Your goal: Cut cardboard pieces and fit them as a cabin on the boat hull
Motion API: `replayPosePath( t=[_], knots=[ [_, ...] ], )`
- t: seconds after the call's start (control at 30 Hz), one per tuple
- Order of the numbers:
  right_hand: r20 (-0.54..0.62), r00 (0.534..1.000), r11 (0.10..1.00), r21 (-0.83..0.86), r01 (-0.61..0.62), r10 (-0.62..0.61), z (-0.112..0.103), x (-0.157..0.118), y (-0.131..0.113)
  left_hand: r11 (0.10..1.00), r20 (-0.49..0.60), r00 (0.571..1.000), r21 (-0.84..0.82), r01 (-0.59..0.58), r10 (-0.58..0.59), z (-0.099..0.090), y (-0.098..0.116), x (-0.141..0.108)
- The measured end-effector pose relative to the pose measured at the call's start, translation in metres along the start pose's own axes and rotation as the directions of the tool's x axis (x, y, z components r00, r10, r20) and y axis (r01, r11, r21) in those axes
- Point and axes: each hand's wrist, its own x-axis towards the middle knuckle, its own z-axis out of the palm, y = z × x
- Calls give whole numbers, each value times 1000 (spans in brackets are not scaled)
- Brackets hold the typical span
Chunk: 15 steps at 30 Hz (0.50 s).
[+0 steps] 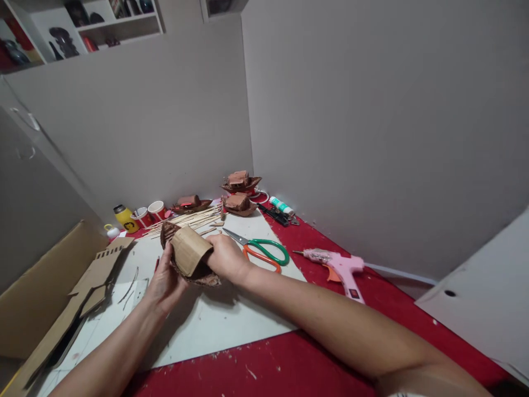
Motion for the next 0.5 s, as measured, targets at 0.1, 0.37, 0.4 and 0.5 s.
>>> replayPosePath(
  t=[0.1,0.37,0.4,0.5],
  knots=[
    [57,998,1000,-27,7,-6,0,-2,-6,999,-31,999,-32,-6,5,-4,2,3],
    [250,960,992,43,118,-125,-41,-8,-33,993,-1,994,-48,106,-107,-19,31,2],
    [184,970,986,82,146,-159,-46,-8,-35,992,9,993,-47,116,-116,-19,33,0],
    [-8,937,927,145,347,-349,-51,-9,-36,986,43,985,-33,166,-164,-20,35,-4]
  ],
)
